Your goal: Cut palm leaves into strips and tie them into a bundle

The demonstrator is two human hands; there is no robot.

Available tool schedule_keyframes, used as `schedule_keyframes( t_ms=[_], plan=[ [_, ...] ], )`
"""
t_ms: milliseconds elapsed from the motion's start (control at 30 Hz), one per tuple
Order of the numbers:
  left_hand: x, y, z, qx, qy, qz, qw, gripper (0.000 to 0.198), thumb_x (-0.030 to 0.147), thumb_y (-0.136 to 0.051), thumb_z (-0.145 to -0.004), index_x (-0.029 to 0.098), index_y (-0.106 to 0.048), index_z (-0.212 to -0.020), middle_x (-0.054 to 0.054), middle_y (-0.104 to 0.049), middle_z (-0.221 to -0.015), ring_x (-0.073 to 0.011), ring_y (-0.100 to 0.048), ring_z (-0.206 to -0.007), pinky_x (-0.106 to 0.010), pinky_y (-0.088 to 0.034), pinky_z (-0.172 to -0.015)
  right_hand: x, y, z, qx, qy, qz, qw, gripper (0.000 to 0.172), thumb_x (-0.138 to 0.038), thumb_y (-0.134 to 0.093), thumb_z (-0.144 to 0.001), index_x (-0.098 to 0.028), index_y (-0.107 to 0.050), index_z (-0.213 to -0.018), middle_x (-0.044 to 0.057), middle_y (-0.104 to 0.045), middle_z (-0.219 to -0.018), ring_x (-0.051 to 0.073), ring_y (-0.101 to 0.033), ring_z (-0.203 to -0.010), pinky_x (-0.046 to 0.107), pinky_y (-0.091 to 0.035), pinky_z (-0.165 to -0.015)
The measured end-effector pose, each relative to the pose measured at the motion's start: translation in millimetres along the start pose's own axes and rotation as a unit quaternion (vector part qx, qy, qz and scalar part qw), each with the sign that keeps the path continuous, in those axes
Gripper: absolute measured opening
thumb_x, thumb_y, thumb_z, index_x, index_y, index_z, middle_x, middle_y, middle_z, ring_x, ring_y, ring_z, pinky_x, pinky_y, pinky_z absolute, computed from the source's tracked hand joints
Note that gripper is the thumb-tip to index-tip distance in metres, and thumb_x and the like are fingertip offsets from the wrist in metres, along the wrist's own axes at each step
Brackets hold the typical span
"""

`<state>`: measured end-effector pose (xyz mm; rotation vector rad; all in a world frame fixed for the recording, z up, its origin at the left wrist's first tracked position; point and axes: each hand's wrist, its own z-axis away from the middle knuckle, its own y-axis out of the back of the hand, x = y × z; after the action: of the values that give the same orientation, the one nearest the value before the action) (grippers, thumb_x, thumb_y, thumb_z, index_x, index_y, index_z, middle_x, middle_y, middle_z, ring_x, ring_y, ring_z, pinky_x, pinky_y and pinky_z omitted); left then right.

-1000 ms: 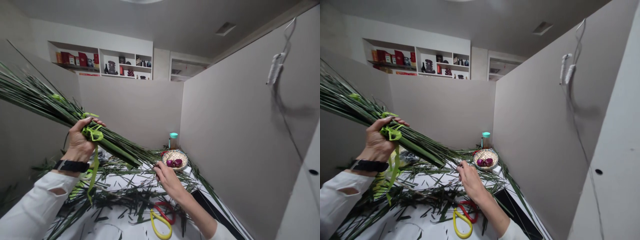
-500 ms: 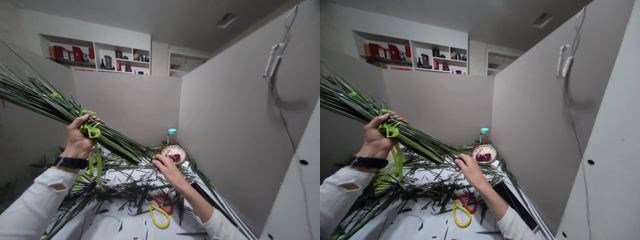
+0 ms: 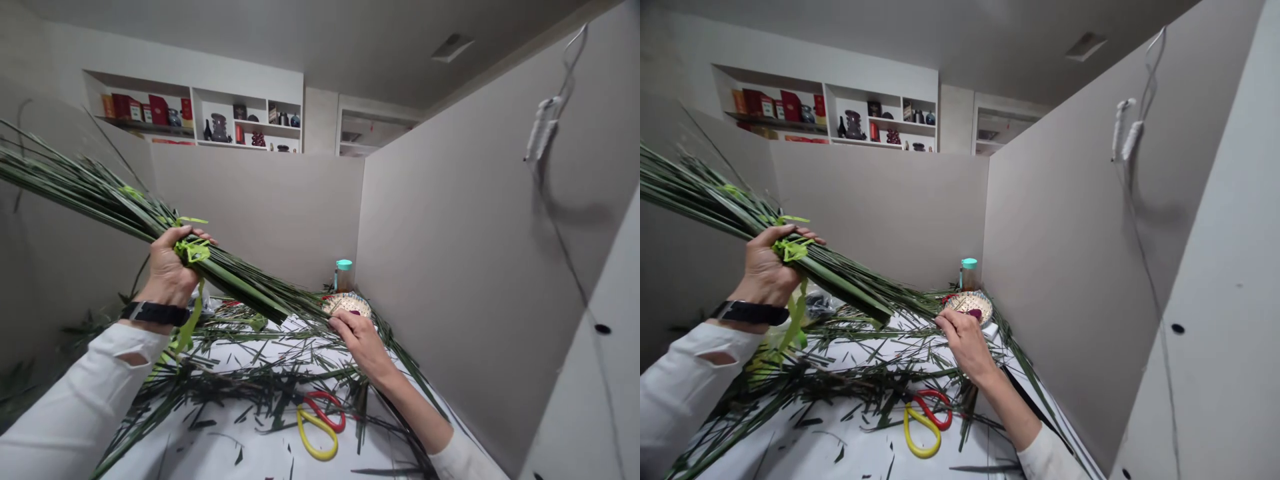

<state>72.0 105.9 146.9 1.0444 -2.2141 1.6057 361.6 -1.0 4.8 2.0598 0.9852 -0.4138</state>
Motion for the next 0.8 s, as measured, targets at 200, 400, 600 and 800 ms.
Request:
schedule_keyframes(
  t_ms=[200,400,600,800],
  plan=[
    [1,-8.3,3,0.020,-0.021,-0.013,1.000,0.019,0.032,-0.058,-0.094,0.014,-0.063,-0.097,0.001,-0.063,-0.081,-0.0100,-0.058,-0.060,-0.026,-0.052,-0.056,23,10,7,0.004,-0.013,0.042,0.999,0.029,-0.035,-0.050,-0.099,-0.016,-0.062,-0.081,-0.001,-0.063,-0.076,0.014,-0.061,-0.071,0.031,-0.049,-0.070],
    [14,-11.9,1,0.032,-0.039,-0.049,0.998,0.022,0.033,-0.057,-0.094,0.014,-0.061,-0.083,0.004,-0.059,-0.071,-0.0096,-0.055,-0.056,-0.026,-0.051,-0.057,65,38,25,-0.015,-0.083,0.108,0.991,0.023,-0.036,-0.057,-0.097,-0.014,-0.065,-0.097,0.002,-0.068,-0.093,0.017,-0.067,-0.082,0.035,-0.056,-0.076],
    [37,-23.8,-2,0.019,-0.102,-0.080,0.991,0.032,0.013,-0.047,-0.092,0.016,-0.050,-0.060,0.004,-0.049,-0.056,-0.0095,-0.047,-0.054,-0.024,-0.047,-0.059,111,63,40,-0.003,-0.203,0.214,0.956,0.024,-0.034,-0.058,-0.096,-0.016,-0.063,-0.113,0.006,-0.066,-0.111,0.019,-0.066,-0.092,0.039,-0.056,-0.081],
    [81,-47.3,8,-0.003,-0.216,-0.128,0.968,0.031,0.001,-0.040,-0.084,0.016,-0.044,-0.058,0.004,-0.042,-0.056,-0.0060,-0.043,-0.054,-0.020,-0.043,-0.063,131,58,28,-0.014,-0.292,0.274,0.916,0.027,-0.033,-0.059,-0.096,-0.019,-0.061,-0.119,0.008,-0.063,-0.121,0.022,-0.065,-0.101,0.041,-0.055,-0.085]
  ],
)
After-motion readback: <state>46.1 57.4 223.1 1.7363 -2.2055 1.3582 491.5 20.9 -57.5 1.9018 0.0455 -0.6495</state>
